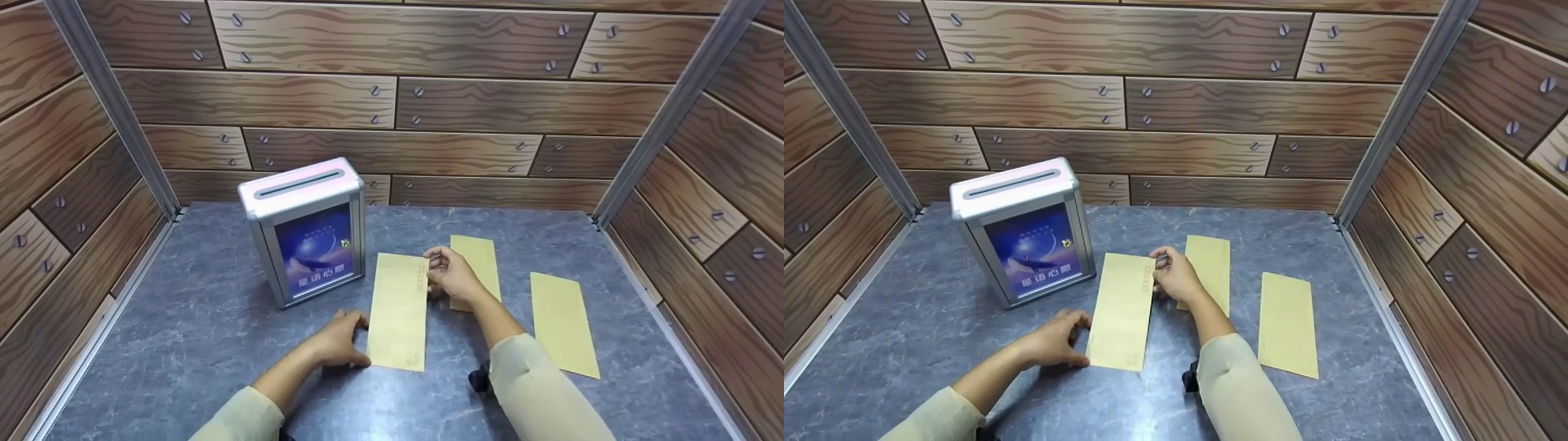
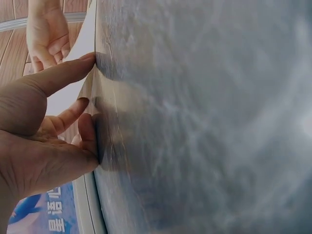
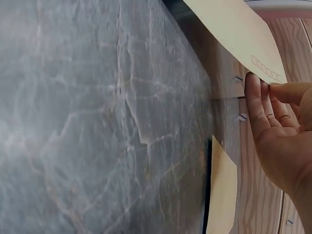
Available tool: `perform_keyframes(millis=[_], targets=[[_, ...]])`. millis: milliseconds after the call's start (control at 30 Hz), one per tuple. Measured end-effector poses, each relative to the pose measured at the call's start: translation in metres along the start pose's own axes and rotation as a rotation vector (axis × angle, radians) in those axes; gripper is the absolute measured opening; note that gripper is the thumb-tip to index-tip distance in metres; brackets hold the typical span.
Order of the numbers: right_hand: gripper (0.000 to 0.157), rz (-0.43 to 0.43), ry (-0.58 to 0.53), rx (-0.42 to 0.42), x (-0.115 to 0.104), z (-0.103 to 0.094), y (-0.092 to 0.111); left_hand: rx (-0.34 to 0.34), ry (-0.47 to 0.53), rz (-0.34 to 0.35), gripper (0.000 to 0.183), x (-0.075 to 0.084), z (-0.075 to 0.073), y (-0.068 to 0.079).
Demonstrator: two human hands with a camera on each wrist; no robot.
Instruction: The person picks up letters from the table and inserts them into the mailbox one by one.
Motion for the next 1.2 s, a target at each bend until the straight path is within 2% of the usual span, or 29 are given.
perform_keyframes(millis=[133,367,567,833,1000,1100,1200], targets=[[0.040,0.008,-0.084,0.014,-0.003,-0.004,0.005,0.021,0.018,0.036,0.060,0.001,-0.001,0.000],[0.043,0.028,-0.201,0.013,-0.011,-0.007,0.017,0.025,0.197,0.074,0.055,0.003,-0.002,0.002],[0.044,0.026,-0.277,0.012,-0.019,-0.008,0.026,0.025,0.304,0.085,0.051,0.007,-0.006,0.003],[0.049,-0.087,-0.354,0.017,-0.036,-0.008,0.040,0.042,0.388,0.055,0.051,0.013,-0.013,0.004],[0.053,-0.157,-0.414,0.050,-0.047,-0.007,0.048,0.060,0.418,0.062,0.050,0.018,-0.017,0.004],[0.048,-0.187,-0.451,0.081,-0.052,-0.005,0.053,0.073,0.447,0.062,0.050,0.021,-0.019,0.004],[0.040,-0.211,-0.440,0.114,-0.057,-0.003,0.058,0.087,0.472,0.063,0.049,0.023,-0.021,0.002]])
Point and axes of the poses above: each hand's wrist, its own y-axis away from the middle knuckle, its own z-axis out of the palm, x = y × z, the point moved 5 cm from there along -y, towards the middle knuckle, and after that the axes turned 15 degrees about z, right-handed, at the moved point
